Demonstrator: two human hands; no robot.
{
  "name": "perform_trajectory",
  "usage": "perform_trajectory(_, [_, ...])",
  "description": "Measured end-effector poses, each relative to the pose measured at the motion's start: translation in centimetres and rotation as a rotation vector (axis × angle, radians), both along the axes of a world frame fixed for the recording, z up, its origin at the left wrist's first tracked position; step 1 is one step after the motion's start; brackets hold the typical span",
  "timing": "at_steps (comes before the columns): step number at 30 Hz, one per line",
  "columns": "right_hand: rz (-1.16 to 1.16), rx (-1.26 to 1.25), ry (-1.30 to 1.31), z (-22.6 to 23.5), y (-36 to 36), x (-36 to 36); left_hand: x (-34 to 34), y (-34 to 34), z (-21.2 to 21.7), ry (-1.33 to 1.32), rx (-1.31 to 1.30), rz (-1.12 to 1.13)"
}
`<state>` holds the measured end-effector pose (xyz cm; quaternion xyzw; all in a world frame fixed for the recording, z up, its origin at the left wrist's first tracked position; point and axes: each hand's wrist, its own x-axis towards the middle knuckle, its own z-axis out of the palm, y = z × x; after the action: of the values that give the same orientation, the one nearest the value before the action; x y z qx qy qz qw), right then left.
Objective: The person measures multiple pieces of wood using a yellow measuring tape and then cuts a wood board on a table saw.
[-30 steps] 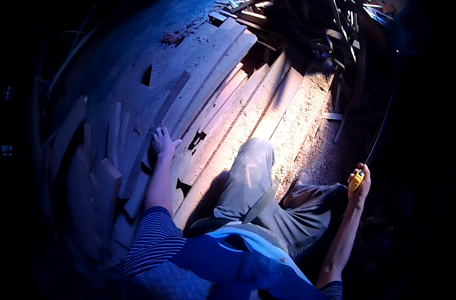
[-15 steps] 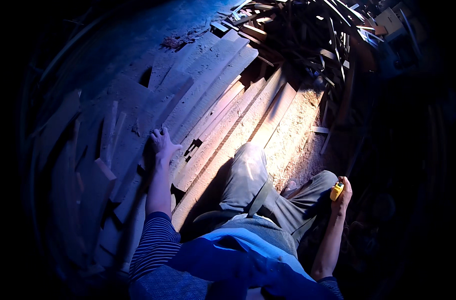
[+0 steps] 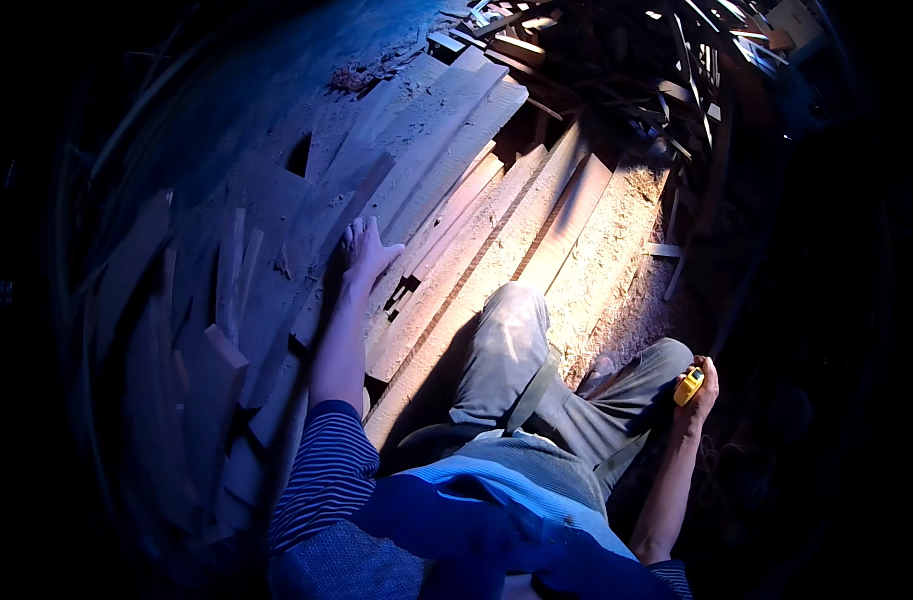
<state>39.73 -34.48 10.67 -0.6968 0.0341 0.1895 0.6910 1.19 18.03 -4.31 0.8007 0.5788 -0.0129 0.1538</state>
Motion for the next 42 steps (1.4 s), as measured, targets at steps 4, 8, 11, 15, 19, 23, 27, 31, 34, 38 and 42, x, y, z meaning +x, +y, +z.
perform_trajectory(4, [0.009, -0.032, -0.031, 0.0, -0.5, -0.1, 3.4, 1.7, 0.3, 0.028, -0.139, 0.114])
perform_trajectory(8, [-0.001, -0.041, -0.037, 0.1, -0.1, -0.7, 3.6, 3.6, -0.3, 0.095, -0.138, 0.135])
perform_trajectory(11, [0.009, -0.070, -0.076, 0.2, 0.2, -0.9, 4.1, 3.8, 0.3, 0.071, -0.178, 0.144])
perform_trajectory(15, [0.018, -0.056, -0.097, 0.1, 0.5, -0.9, 4.3, 3.7, 2.3, 0.016, -0.259, 0.125])
perform_trajectory(19, [0.014, -0.052, -0.100, 0.3, 1.4, -0.7, 2.6, 5.9, 1.9, 0.027, -0.258, 0.092])
perform_trajectory(23, [-0.018, -0.057, -0.085, 0.1, 0.9, -0.7, 4.3, 3.3, 2.5, 0.009, -0.268, 0.088])
perform_trajectory(27, [-0.025, -0.066, -0.106, -0.2, 0.8, -0.9, 5.6, 1.5, 3.8, 0.121, -0.243, 0.050])
perform_trajectory(31, [-0.005, -0.038, -0.103, -0.8, 0.4, -0.4, 6.6, 1.0, 1.0, 0.033, -0.144, 0.104])
perform_trajectory(34, [-0.020, -0.047, -0.104, -0.6, 1.2, -0.6, 6.7, 1.2, -1.0, 0.026, -0.032, 0.161])
perform_trajectory(38, [-0.013, -0.019, -0.106, -0.8, 0.6, -0.5, 6.8, -1.1, 0.6, -0.029, 0.053, 0.162])
perform_trajectory(42, [-0.007, -0.013, -0.102, -0.6, 1.0, -1.1, 2.4, -8.2, 0.4, -0.155, 0.104, 0.128])
